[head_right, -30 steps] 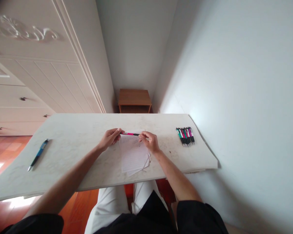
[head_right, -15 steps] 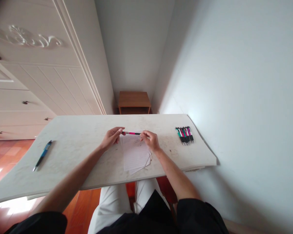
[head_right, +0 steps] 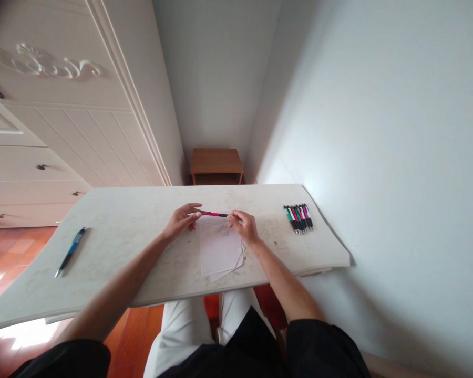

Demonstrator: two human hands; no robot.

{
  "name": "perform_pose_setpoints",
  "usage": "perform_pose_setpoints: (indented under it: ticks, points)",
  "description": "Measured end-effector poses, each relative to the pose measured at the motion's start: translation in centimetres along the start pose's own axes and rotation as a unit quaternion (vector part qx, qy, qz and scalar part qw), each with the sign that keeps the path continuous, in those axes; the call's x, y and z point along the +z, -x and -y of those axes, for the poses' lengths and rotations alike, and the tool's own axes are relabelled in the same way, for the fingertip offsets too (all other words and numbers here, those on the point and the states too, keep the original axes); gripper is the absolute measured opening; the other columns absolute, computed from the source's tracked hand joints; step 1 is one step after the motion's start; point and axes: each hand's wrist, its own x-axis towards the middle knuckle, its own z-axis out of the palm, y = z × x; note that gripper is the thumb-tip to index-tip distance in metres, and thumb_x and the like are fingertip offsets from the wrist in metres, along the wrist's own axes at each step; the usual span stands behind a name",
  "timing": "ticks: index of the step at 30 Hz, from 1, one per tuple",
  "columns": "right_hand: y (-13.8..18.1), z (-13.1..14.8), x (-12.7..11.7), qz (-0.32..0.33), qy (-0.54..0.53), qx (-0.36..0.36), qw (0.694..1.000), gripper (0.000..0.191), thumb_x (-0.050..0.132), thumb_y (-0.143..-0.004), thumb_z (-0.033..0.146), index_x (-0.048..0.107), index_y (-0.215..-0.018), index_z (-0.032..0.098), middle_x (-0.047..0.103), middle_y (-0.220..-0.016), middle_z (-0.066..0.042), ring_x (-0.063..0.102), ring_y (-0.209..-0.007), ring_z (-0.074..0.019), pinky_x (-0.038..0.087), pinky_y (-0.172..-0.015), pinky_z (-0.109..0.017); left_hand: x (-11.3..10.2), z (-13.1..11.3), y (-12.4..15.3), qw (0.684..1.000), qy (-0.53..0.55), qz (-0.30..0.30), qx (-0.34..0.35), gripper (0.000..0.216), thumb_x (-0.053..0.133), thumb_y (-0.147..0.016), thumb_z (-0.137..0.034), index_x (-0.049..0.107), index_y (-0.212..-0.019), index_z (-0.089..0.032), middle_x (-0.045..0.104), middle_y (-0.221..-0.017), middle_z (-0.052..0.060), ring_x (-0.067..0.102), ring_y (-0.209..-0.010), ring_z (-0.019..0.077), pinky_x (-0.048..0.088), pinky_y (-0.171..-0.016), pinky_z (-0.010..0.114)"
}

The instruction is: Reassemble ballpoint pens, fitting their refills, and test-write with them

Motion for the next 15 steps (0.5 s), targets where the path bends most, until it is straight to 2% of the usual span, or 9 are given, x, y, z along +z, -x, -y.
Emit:
perform_pose_setpoints:
  ticks: [2, 4, 7, 9, 11, 15]
  points:
    - [0.04, -0.06, 0.02, -0.001, 0.007, -0.008, 1.000, 0.026, 0.058, -0.089, 0.042, 0.062, -0.078, 0.019, 0.067, -0.068, -0.001, 0.067, -0.056, -0.0158, 0.050, -0.060, -0.025, 0.13, -0.05, 0.03, 1.000, -0.010, 0.005, 0.002, 0.061, 0.061, -0.079, -0.062, 0.061, -0.114, -0.012, 0.068, -0.089, 0.008, 0.054, -0.046, 0.0084, 0.040, -0.040, 0.021]
    - [0.15, -0.16, 0.08, -0.002, 0.022, -0.024, 0.999, 0.025, 0.057, -0.090, 0.041, 0.063, -0.079, 0.019, 0.067, -0.066, -0.001, 0.067, -0.056, -0.0158, 0.050, -0.061, -0.025, 0.21, 0.01, 0.03, 0.999, -0.037, 0.009, 0.003, 0.058, 0.051, -0.084, -0.066, 0.065, -0.098, -0.011, 0.065, -0.072, 0.004, 0.049, -0.042, 0.0074, 0.037, -0.038, 0.020]
    - [0.31, -0.33, 0.17, 0.003, 0.046, -0.049, 0.998, 0.024, 0.056, -0.091, 0.040, 0.064, -0.082, 0.019, 0.068, -0.066, -0.001, 0.067, -0.057, -0.0156, 0.051, -0.063, -0.026, 0.14, 0.22, -0.03, 0.997, -0.079, 0.015, 0.002, 0.056, 0.049, -0.086, -0.065, 0.065, -0.077, -0.012, 0.052, -0.050, -0.002, 0.042, -0.039, 0.0066, 0.032, -0.039, 0.019]
    - [0.37, -0.40, 0.19, 0.004, 0.047, -0.054, 0.997, 0.023, 0.056, -0.091, 0.039, 0.064, -0.082, 0.020, 0.068, -0.067, -0.001, 0.067, -0.056, -0.0153, 0.052, -0.063, -0.026, 0.03, 0.31, -0.07, 0.997, -0.077, 0.014, -0.001, 0.051, 0.056, -0.083, -0.062, 0.066, -0.081, -0.013, 0.053, -0.051, -0.002, 0.044, -0.041, 0.0073, 0.032, -0.040, 0.019]
    - [0.36, -0.41, 0.19, -0.001, 0.040, -0.049, 0.998, 0.022, 0.056, -0.091, 0.038, 0.064, -0.083, 0.019, 0.068, -0.069, -0.001, 0.067, -0.056, -0.0151, 0.051, -0.061, -0.025, -0.08, 0.30, -0.09, 0.998, -0.060, 0.015, -0.006, 0.049, 0.066, -0.077, -0.058, 0.068, -0.094, -0.013, 0.056, -0.054, -0.002, 0.046, -0.044, 0.0079, 0.033, -0.041, 0.019]
    - [0.29, -0.39, 0.15, -0.007, 0.030, -0.035, 0.999, 0.023, 0.057, -0.091, 0.039, 0.064, -0.082, 0.019, 0.068, -0.069, -0.001, 0.066, -0.055, -0.0151, 0.051, -0.058, -0.025, -0.08, 0.09, -0.03, 0.999, -0.032, 0.027, -0.012, 0.058, 0.074, -0.070, -0.054, 0.064, -0.110, -0.013, 0.062, -0.065, 0.000, 0.050, -0.048, 0.0083, 0.037, -0.043, 0.019]
